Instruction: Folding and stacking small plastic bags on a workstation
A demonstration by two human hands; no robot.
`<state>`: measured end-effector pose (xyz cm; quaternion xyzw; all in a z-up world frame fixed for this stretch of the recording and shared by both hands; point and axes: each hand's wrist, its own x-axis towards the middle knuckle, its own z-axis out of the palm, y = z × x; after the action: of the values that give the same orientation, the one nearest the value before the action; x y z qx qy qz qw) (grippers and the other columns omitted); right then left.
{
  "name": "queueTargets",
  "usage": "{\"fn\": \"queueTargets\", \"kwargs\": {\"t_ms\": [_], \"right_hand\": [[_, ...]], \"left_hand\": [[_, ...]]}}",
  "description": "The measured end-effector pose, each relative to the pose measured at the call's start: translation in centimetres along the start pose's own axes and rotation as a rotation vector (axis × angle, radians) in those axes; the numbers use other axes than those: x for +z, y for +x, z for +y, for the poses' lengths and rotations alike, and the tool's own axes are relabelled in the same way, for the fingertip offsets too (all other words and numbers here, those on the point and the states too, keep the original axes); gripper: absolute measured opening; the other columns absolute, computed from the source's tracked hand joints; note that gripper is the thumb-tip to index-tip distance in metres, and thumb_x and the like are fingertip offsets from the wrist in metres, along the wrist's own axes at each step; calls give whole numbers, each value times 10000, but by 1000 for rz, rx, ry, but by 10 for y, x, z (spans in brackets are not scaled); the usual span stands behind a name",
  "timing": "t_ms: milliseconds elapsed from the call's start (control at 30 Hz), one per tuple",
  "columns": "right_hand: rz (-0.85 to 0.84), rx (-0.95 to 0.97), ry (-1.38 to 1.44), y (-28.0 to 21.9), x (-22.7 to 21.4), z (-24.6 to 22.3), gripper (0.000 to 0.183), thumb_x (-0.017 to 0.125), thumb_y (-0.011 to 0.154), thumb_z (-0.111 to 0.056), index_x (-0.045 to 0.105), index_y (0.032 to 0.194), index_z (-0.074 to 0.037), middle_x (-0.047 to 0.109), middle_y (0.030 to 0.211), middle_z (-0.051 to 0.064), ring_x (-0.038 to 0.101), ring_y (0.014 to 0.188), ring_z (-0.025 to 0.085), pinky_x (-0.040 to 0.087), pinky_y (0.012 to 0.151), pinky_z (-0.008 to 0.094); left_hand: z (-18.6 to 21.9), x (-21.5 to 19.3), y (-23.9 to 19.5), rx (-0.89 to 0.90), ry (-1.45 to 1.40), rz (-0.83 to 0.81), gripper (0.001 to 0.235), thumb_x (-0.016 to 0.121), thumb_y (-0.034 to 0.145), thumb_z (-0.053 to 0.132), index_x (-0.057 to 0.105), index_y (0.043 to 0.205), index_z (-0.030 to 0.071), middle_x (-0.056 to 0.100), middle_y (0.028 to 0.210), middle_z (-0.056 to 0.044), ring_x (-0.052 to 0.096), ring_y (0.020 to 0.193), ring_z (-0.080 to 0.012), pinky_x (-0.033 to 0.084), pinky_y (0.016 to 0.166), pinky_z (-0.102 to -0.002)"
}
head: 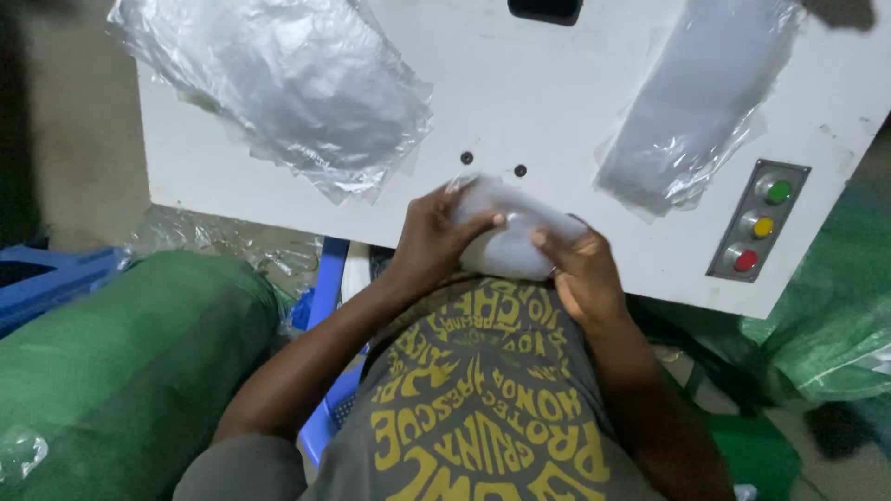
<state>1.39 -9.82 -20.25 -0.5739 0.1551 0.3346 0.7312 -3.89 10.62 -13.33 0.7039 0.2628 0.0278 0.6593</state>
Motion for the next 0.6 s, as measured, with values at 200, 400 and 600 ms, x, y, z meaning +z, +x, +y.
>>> {"fn": "queueTargets", "kwargs": {"t_ms": [200, 400, 600], "right_hand": [[110, -412, -68, 10, -4, 0, 301, 788, 883, 50, 673, 1159, 12, 723, 1060, 158, 713, 1036, 227, 585, 886, 406], [-58, -436, 16, 4, 51, -33, 579, 819, 805, 32, 598, 1340, 41, 683, 1231, 197, 654, 1176, 238, 581, 967, 414], [4, -321, 46, 36, 19, -11, 416, 692, 724, 176, 696, 1130, 82, 723, 1056, 250, 729, 910, 341, 648, 658, 498]], "left_hand": [[-16, 36, 3, -232, -825, -118, 756, 779, 913, 91, 381, 1550, 7, 501, 1484, -232, 538, 1340, -392, 485, 1102, -500], [-2, 54, 16, -193, -1010, 199, 305, 823, 848, -2, 684, 1119, -26, 757, 955, -170, 766, 888, -291, 627, 802, -446], [-22, -1, 37, 318, -858, -21, 592, 659, 1033, 80, 413, 1568, 16, 469, 1575, -258, 496, 1423, -428, 417, 1191, -537]]}}
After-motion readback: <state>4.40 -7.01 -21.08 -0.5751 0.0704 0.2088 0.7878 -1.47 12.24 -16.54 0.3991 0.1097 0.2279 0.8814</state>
